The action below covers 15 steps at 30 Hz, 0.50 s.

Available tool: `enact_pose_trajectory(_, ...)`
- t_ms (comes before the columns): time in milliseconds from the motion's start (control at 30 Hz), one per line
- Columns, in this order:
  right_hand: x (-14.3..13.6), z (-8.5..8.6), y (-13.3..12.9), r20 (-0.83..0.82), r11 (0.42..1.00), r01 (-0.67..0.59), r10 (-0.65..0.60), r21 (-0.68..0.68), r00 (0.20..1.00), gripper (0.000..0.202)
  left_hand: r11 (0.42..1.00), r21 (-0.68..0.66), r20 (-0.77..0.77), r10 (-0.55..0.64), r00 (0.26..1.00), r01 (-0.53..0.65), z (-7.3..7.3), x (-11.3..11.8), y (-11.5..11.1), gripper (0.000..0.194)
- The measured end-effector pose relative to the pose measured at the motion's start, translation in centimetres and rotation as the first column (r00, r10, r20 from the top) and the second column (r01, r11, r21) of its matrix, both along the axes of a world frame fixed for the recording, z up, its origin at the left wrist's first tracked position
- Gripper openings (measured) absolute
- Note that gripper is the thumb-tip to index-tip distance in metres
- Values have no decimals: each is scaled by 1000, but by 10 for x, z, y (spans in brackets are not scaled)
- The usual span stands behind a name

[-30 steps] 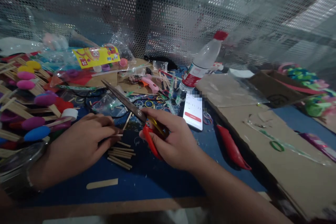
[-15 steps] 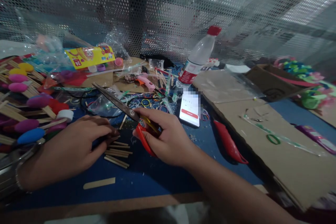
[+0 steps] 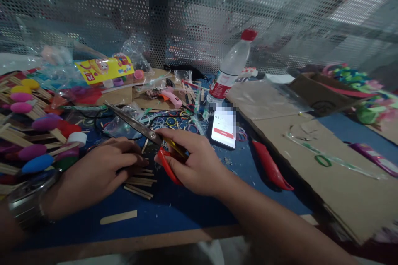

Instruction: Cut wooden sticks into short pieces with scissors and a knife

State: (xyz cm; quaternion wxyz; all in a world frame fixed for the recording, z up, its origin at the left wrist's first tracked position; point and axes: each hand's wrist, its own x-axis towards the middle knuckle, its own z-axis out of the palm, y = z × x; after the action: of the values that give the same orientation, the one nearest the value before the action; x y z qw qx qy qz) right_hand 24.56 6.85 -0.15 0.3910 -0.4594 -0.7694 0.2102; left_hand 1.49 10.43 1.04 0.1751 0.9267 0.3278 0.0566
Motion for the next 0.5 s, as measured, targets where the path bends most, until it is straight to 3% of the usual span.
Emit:
enact_pose_trajectory(267,0,-2,2,-17,1000,17,-17,-10,1000,39,996,83,11,36,999,-37,1,-5,1,23)
enact_pose_trajectory(500,0,-3,3,-16,1000,24,-24,-10,1000,38,999,35,-31,24,999,-23,2,-4,3,30)
